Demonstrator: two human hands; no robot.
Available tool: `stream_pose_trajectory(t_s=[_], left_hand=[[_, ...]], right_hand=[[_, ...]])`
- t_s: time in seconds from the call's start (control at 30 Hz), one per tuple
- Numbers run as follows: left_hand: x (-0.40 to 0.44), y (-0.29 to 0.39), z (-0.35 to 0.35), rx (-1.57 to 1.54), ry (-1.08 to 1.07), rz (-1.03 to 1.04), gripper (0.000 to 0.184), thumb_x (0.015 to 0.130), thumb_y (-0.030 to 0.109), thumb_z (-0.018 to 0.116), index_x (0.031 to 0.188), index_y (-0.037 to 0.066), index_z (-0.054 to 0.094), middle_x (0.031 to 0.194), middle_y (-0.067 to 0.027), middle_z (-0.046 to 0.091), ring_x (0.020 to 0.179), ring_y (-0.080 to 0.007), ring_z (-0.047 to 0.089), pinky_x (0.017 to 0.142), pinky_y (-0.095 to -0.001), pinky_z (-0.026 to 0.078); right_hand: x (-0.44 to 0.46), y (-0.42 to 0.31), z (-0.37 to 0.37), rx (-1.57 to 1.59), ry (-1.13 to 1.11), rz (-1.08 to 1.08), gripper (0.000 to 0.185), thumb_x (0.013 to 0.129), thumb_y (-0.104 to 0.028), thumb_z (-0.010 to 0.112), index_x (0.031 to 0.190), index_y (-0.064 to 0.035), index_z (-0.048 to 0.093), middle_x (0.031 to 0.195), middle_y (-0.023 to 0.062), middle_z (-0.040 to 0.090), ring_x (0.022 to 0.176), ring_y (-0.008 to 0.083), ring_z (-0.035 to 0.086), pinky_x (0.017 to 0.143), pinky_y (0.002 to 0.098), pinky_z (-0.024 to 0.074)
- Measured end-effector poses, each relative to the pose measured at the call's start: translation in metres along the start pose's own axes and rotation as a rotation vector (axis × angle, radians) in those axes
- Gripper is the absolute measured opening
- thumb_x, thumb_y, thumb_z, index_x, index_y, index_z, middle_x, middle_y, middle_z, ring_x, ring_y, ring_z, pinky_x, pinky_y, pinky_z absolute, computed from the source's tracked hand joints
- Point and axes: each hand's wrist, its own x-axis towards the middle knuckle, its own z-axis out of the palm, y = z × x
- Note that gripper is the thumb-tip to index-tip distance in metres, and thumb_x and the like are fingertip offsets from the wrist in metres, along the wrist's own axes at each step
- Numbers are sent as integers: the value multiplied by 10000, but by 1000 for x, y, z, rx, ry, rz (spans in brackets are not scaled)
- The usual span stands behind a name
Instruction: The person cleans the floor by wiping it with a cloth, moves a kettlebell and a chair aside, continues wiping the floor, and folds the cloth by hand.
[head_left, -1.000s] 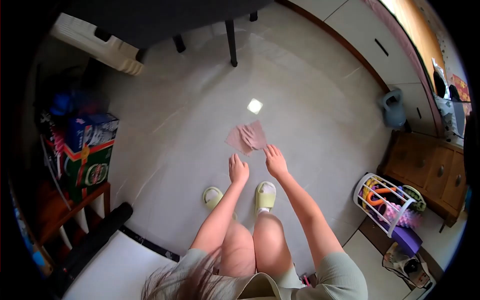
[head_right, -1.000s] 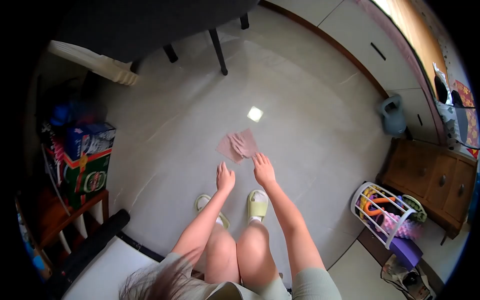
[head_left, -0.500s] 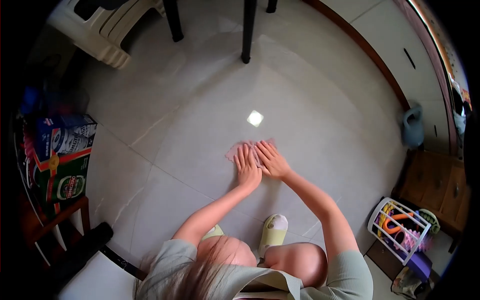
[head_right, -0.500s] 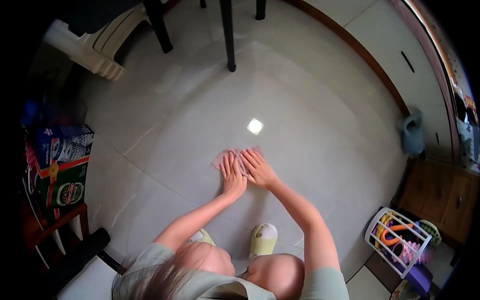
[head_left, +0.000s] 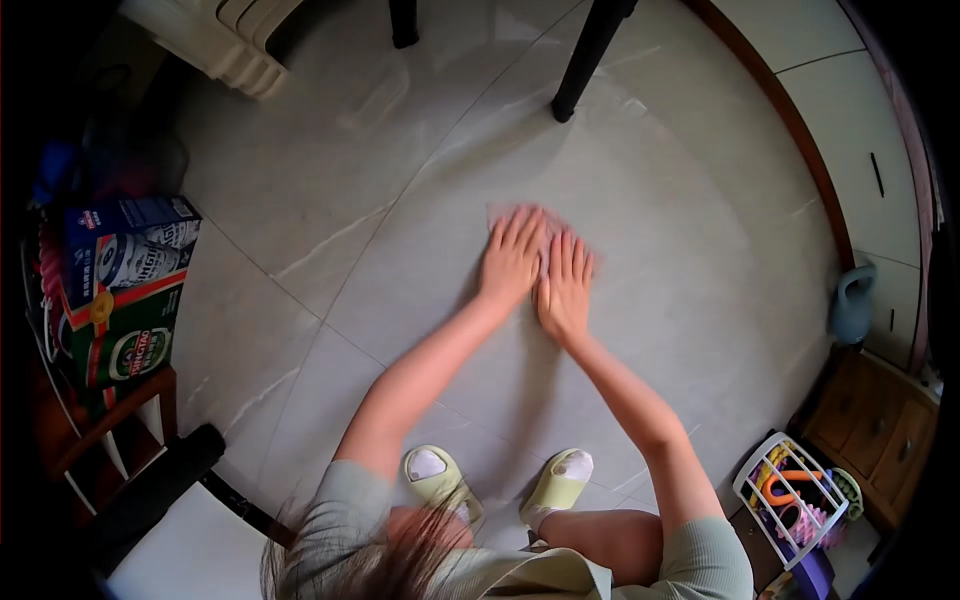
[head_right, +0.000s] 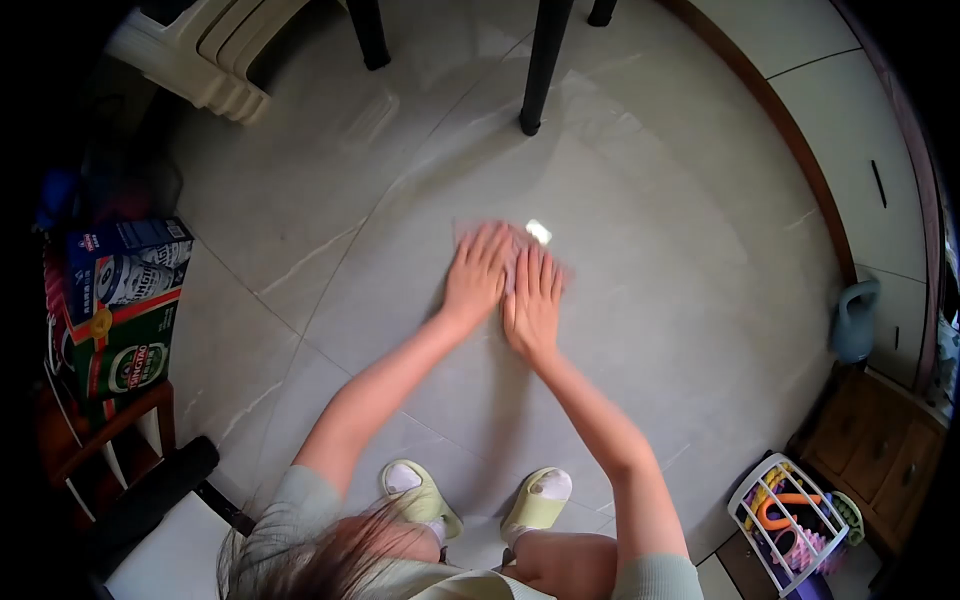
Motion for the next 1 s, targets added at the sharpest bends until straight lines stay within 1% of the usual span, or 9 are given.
stream_pose_trajectory(t_s=[0.13, 0.23, 0.33, 0.47, 0.57, 0.67, 0.83, 0.9, 1.0], left_hand=[[63, -64, -11, 71, 122, -140, 550, 871, 256, 479, 1372, 57, 371, 1452, -75, 346, 1359, -260, 277, 1116, -442, 189], [49, -108, -21, 193, 72, -254, 559, 898, 262, 439, 1400, 44, 324, 1462, -91, 328, 1371, -262, 254, 1125, -437, 168], [-3, -111, -42, 157, 37, -325, 581, 905, 259, 404, 1425, 28, 285, 1481, -108, 294, 1383, -284, 227, 1133, -434, 145], [-108, -67, -48, -55, -38, -285, 627, 863, 218, 422, 1400, -66, 267, 1459, -212, 293, 1370, -337, 257, 1127, -466, 167], [-182, -20, -42, -35, -142, -236, 616, 859, 242, 436, 1390, -46, 315, 1445, -184, 336, 1368, -297, 276, 1133, -431, 171], [-173, -5, -44, -68, -182, -217, 605, 850, 242, 444, 1378, -35, 344, 1446, -173, 339, 1371, -285, 271, 1137, -423, 164], [-75, -65, -42, -200, 95, -119, 593, 813, 210, 475, 1342, -44, 386, 1420, -182, 367, 1353, -304, 294, 1127, -429, 199], [-26, -107, -41, -79, 157, -121, 580, 831, 214, 469, 1349, -34, 386, 1429, -160, 365, 1353, -293, 294, 1125, -420, 199], [13, -163, -38, -9, 212, -221, 559, 860, 213, 446, 1359, -29, 375, 1439, -142, 357, 1360, -276, 283, 1129, -407, 183]], right_hand=[[95, -25, 23, 41, 223, -53, 562, 864, -229, 406, 1373, 5, 364, 1442, 177, 336, 1361, 375, 231, 1120, 480, 155], [123, -67, 35, 88, 211, -197, 555, 849, -228, 423, 1363, -19, 395, 1431, 149, 365, 1354, 357, 258, 1119, 469, 169], [95, -86, 34, 104, 63, -358, 569, 840, -239, 433, 1368, -29, 391, 1445, 128, 352, 1363, 327, 261, 1124, 453, 172], [-5, -90, 28, 114, -236, -494, 604, 848, -260, 435, 1394, -21, 341, 1466, 136, 314, 1375, 309, 248, 1132, 442, 162], [-78, -76, 12, 78, -445, -584, 616, 865, -272, 425, 1412, -16, 305, 1480, 140, 288, 1389, 300, 223, 1135, 435, 156], [-92, -62, -1, 115, -602, -469, 611, 882, -285, 395, 1418, -9, 291, 1488, 155, 263, 1394, 320, 201, 1134, 458, 140], [-9, -70, 27, 126, -200, -298, 606, 915, -304, 287, 1435, 3, 242, 1504, 186, 204, 1404, 365, 130, 1129, 500, 78], [45, -86, 42, 30, -67, -179, 598, 920, -297, 270, 1440, -5, 232, 1512, 175, 188, 1408, 358, 114, 1133, 488, 71], [115, -124, 59, -10, 60, -200, 575, 905, -273, 304, 1425, -28, 291, 1495, 155, 247, 1395, 358, 159, 1133, 482, 93]])
